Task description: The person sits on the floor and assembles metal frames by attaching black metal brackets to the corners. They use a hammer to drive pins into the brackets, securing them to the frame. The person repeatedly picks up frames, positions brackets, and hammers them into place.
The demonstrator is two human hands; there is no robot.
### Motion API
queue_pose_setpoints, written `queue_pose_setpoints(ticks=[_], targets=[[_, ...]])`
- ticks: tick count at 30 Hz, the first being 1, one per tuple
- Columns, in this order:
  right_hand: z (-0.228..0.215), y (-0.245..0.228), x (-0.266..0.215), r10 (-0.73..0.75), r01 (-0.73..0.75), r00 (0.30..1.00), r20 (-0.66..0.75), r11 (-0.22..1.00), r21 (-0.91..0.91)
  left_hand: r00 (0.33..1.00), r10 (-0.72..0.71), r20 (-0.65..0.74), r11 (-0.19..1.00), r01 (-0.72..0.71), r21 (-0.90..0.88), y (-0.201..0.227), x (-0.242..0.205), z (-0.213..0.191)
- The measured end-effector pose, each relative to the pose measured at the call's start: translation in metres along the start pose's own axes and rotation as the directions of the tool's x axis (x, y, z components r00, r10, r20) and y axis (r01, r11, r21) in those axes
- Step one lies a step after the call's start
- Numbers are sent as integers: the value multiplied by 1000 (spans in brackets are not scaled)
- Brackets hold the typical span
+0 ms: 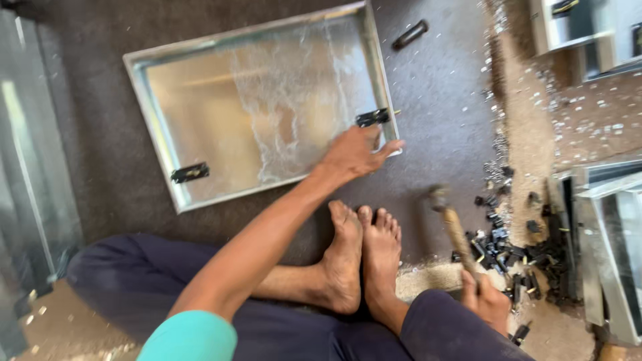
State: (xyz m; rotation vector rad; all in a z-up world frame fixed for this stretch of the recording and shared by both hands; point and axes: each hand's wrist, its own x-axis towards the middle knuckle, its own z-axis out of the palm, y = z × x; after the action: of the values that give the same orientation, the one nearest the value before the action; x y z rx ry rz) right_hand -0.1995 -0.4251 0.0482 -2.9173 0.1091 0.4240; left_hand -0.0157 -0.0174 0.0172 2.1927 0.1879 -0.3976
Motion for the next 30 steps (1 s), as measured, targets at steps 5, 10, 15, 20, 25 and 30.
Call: queue_pose_setpoints(ticks=[5, 10, 15, 20, 25, 30], targets=[[-19, -4, 25, -154, 142, 971, -185, 987, -76, 972, -164, -168, 982, 177, 67, 15, 25, -19], [-17, -131, 102, -595, 677, 691, -410, 731, 81, 950, -66, -305, 996, 81, 36, 1, 43, -3], [-21, -265, 133, -796, 809, 587, -146, 570, 147, 909, -25, -416, 992, -28, -123, -35, 36, 13], [-49, -290, 148, -858, 844, 501, 116, 514, 155, 497, -129, -858, 955, 295, 28, -171, -72, -97], [-90, -238, 118, -908, 923, 386, -166, 377, 81, 563, -816, -127, 399, 391, -829, -211, -173, -167], [-188, -137, 116, -829, 811, 469, -304, 541, -222, 862, -505, 34, 135, 118, -984, -104, -168, -85]])
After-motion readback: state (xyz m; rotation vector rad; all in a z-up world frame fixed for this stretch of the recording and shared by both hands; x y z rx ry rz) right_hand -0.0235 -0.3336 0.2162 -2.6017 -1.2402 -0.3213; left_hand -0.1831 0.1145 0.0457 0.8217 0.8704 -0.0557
